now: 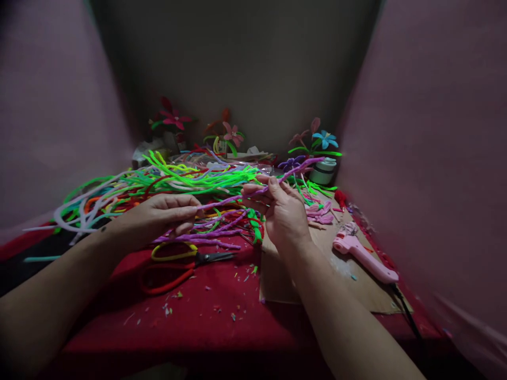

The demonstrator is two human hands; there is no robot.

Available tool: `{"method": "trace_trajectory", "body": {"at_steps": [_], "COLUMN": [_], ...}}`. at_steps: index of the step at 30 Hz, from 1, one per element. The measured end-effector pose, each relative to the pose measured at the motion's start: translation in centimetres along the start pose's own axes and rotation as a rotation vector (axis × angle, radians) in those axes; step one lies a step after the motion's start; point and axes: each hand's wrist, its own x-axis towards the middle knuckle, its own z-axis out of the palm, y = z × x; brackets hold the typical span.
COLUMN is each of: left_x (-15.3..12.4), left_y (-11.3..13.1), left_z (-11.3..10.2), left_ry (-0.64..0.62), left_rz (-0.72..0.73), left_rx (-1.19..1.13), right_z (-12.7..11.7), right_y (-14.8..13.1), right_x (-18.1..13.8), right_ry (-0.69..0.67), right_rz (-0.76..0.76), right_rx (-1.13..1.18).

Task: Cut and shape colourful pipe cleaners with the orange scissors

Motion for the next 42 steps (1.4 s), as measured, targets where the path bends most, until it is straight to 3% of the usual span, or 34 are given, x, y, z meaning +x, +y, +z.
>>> {"method": "trace_trajectory", "body": {"at_steps": [6,13,17,24,28,36,42], "left_x": [0.4,0.2,0.1,-0.1,0.0,0.0,-0.2], "left_y": [0.0,0.0,0.0,0.7,0.5,-0.2,0.2], "left_z": [0.4,2.1,2.4,2.4,2.6,2.6,2.8], "left_ry": [0.144,0.031,0.012,0.131,0.18,0.14,0.132], "left_rz": [0.027,0.024,0.05,0.121,0.154,0.135,0.173], "left_rx": [0.156,0.147,0.12,0.189,0.195,0.174,0.14], "right_z": [0.7,2.0,2.7,2.5,2.5,2.0,1.9], "right_y": [-0.1,2.7,3.5,3.8,4.0,3.9,3.9], "right_x": [-0.3,-2.4,-3.3,-3.4,-3.4,-3.1,-3.2], "right_ry": [-0.064,-0.226,-0.19,-0.155,-0.156,-0.29,-0.284], "right_rz": [-0.05,0.131,0.144,0.125,0.163,0.235,0.227], "right_rx": [-0.013,-0.396,-0.344,-0.264,-0.329,-0.337,-0.331]}}
